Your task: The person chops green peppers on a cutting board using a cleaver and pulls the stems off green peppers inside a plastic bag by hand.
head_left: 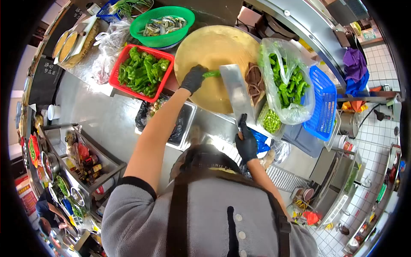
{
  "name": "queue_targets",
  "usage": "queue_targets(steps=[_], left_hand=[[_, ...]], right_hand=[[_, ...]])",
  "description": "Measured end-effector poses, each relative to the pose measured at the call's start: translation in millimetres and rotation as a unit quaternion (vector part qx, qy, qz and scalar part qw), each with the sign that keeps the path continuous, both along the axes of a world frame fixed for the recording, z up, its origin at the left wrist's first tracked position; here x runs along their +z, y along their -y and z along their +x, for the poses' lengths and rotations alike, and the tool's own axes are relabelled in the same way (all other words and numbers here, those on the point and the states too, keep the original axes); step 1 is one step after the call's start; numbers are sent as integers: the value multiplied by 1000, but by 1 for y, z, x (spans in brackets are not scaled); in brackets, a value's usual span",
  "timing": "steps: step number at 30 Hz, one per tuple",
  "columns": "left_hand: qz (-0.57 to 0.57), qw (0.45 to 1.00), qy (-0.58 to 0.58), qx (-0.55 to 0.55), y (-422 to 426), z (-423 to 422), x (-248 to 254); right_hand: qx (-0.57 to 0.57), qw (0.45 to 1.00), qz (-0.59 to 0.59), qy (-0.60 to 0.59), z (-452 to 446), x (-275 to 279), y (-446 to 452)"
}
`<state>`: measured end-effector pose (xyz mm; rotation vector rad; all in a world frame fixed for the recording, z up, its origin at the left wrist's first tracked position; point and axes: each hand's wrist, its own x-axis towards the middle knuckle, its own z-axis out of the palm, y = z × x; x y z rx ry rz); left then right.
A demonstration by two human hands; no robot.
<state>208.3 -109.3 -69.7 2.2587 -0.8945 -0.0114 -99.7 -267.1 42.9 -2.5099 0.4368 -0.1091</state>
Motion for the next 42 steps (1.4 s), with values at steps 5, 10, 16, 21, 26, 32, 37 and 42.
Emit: queue_targets(steps=[5,10,16,21,26,32,37,42], left_hand=[[-129,970,-28,204,-62,-40,33],[-42,950,-22,309,-123,-51,55],[-312,935,-87,143,-62,-40,19],[134,990,47,16,5,-27,45],[24,989,115,93,-91,4,4],[142,927,184,295,-207,48,84],[-73,968,200,135,-101,45,62],[-111,953,-10,-282,138,-65,146]], right_hand=[[26,994,-74,77,29,5,-15],[116,986,-95,-76,53,-43,-27],[57,995,-77,0,40,5,-9],[21,994,-105,20,55,6,14],[66,991,-96,62,111,-31,20],[79,978,-135,140,141,6,16],[-109,979,-90,145,104,74,167],[91,991,-4,-101,128,27,251]])
